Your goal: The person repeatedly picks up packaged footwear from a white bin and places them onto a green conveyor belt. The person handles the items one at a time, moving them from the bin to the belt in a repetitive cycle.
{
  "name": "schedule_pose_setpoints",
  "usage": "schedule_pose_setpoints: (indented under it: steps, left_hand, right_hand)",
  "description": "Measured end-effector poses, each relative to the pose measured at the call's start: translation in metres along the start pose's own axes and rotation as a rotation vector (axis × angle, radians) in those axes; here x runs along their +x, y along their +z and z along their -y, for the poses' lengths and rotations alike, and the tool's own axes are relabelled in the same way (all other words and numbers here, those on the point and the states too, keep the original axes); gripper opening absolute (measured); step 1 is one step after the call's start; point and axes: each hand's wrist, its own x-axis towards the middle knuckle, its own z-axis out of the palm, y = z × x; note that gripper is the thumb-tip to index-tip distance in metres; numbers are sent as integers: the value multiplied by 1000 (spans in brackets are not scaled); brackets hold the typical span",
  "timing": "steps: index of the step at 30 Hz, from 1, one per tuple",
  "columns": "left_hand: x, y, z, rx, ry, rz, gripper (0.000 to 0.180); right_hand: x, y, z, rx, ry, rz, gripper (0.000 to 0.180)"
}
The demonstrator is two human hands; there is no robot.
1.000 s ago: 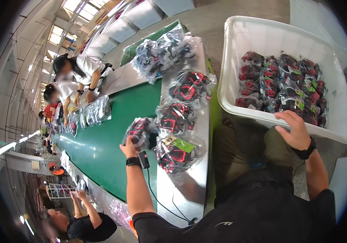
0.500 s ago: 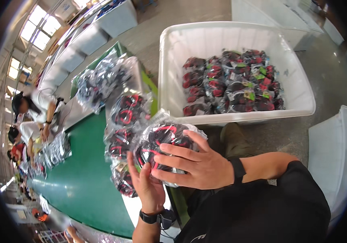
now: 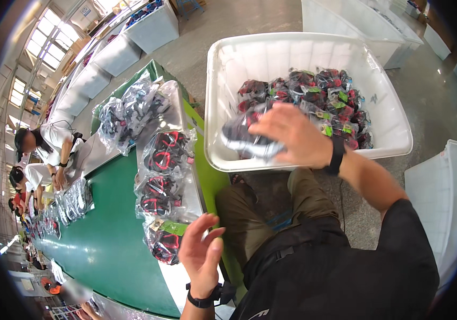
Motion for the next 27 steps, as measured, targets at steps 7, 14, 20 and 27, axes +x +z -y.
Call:
schedule_pose_setpoints:
  steps: [7,14,20,27]
  left_hand:
    - [-47,-99,14,516,198,-689,42]
    - [-74,-185,87,605,-362,-887,65]
    - [-46,-169,107,228,-202,-653,66]
    - [-64,-121,81,-178,-305,-636,78]
  right_hand:
    - [-58,61,-110,-45,101,205,61]
    - [-51,79,-87,286,469,344,24]
    - [26,133,54,988,323,270,36]
    - [40,194,170,1072,255,550,52]
